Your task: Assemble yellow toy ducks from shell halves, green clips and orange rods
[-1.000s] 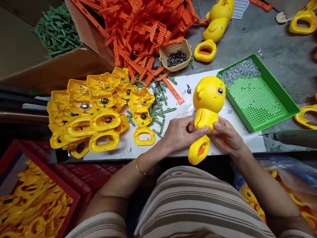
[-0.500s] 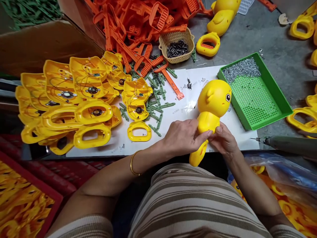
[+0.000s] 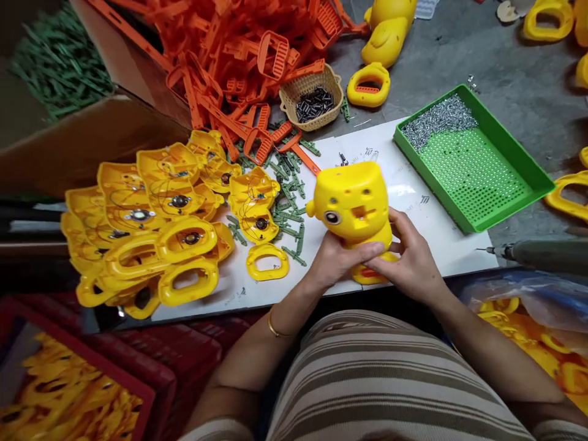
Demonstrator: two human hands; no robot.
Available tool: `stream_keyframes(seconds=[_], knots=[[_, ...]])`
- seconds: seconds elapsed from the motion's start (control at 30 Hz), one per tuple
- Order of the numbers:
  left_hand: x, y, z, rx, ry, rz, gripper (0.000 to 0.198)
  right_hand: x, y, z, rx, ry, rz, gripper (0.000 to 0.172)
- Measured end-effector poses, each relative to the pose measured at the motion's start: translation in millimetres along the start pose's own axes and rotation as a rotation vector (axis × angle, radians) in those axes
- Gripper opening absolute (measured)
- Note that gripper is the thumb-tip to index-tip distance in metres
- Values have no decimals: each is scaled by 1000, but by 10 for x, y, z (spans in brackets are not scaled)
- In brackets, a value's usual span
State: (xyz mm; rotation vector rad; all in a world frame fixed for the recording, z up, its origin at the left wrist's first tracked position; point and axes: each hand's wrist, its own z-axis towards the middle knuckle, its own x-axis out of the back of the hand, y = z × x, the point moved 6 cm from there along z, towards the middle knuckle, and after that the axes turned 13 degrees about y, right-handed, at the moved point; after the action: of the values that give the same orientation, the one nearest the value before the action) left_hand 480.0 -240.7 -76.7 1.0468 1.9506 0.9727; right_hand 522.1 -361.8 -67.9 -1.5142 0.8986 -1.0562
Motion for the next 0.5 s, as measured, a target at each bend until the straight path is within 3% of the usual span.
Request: stream_keyframes(seconds=[0.13,0.27,0.37,0.5], knots=[[251,-193,-55,115,150,-222,52,-84,-256,-104,195,10,-188,83],[456,-232,-64,74,211,-229,55,-87,-388,-183,267,-25,-154,61],[522,-264,-44,10,244,-126,64,-75,-420,-196,277,-13,-149,47],[493,-360,-47,29,226,-100,69,-85,-420,-190,286,21,-207,53]])
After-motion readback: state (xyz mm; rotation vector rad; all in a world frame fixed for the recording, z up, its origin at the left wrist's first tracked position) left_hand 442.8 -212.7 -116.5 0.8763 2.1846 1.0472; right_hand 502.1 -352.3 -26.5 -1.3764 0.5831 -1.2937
